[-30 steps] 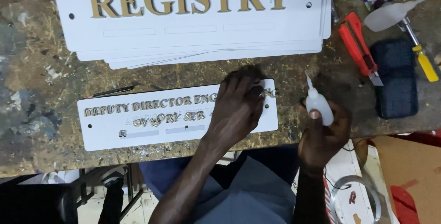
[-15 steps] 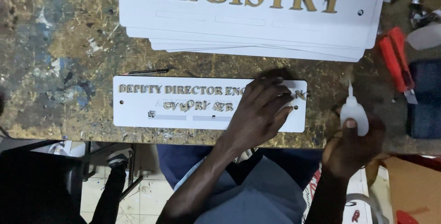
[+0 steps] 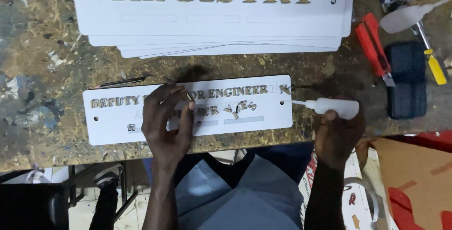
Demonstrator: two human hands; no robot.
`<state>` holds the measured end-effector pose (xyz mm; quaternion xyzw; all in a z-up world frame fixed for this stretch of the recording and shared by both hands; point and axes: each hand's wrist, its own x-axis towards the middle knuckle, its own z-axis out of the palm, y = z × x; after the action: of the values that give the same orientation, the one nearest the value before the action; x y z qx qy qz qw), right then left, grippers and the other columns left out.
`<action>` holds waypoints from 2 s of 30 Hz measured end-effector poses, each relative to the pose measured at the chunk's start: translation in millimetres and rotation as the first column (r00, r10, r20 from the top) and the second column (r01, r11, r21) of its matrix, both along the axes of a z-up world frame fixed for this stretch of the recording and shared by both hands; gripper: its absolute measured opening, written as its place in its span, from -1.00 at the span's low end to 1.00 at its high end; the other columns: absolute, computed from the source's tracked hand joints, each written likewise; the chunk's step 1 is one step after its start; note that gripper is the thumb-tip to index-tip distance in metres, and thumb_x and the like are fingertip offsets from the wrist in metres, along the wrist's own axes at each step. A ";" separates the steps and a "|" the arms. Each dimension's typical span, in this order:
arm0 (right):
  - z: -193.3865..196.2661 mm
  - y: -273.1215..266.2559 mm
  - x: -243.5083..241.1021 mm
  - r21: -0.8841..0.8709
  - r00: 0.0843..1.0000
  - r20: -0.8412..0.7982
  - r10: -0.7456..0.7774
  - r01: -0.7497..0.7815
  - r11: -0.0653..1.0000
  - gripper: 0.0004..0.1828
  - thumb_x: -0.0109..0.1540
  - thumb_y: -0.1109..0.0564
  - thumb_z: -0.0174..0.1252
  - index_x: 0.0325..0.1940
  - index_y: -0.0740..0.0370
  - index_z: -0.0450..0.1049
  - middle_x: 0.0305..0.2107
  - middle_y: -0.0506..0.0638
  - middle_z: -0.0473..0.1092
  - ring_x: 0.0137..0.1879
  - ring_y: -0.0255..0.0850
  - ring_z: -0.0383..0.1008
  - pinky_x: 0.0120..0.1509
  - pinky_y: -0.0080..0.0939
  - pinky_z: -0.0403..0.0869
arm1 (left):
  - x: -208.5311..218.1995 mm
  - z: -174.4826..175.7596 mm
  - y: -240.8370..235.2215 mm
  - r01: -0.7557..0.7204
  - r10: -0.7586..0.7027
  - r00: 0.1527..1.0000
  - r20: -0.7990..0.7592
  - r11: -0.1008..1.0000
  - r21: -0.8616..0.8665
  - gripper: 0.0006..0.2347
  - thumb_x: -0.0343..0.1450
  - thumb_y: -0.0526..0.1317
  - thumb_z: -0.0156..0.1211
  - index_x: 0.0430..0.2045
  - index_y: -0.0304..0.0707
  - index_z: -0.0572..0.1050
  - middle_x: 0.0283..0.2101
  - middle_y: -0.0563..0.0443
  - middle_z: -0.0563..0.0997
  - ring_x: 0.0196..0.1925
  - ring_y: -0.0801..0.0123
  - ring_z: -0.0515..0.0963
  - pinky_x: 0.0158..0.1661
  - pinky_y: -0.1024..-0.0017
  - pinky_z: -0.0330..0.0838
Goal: Applying glue to the back of laser-cut letters on a white sign board.
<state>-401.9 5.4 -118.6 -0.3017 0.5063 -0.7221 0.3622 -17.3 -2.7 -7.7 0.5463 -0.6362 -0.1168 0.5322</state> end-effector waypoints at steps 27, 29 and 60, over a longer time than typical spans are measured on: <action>17.5 -18.9 16.9 0.051 0.928 -0.344 0.146 -0.137 0.989 -0.51 0.25 0.08 0.58 0.11 0.41 0.55 -0.13 0.28 0.58 0.10 -0.03 0.65 0.22 0.00 0.61 | -56.6 -38.6 -2.4 -0.011 0.011 1.000 0.002 0.984 -0.178 -0.91 0.50 -0.37 0.43 -0.19 -0.45 0.71 -0.08 -0.28 0.74 0.00 -0.20 0.76 0.02 -0.07 0.67; 23.3 -17.4 19.1 0.060 0.922 -0.355 0.156 -0.144 0.988 -0.51 0.26 0.08 0.58 0.12 0.40 0.56 -0.13 0.27 0.58 0.12 -0.03 0.65 0.23 -0.02 0.61 | -57.3 -35.9 -4.0 -0.004 0.006 1.000 0.010 0.984 -0.176 -0.91 0.50 -0.38 0.43 -0.19 -0.46 0.71 -0.10 -0.28 0.74 -0.01 -0.20 0.76 0.02 -0.06 0.67; 20.3 -18.4 16.2 0.046 0.842 -0.501 0.200 -0.205 0.978 -0.54 0.33 0.06 0.56 0.10 0.44 0.54 -0.12 0.29 0.56 0.09 0.06 0.67 0.19 0.06 0.64 | -57.2 -33.1 -2.6 0.090 -0.088 0.996 0.027 0.989 -0.114 -0.83 0.48 -0.40 0.47 -0.08 -0.45 0.72 -0.02 -0.32 0.73 0.02 -0.26 0.73 0.05 -0.09 0.66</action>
<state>-385.7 -13.0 -98.2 -0.5329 0.5451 -0.5784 0.2904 -74.6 -5.3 -40.8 0.4869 -0.6715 -0.0975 0.5501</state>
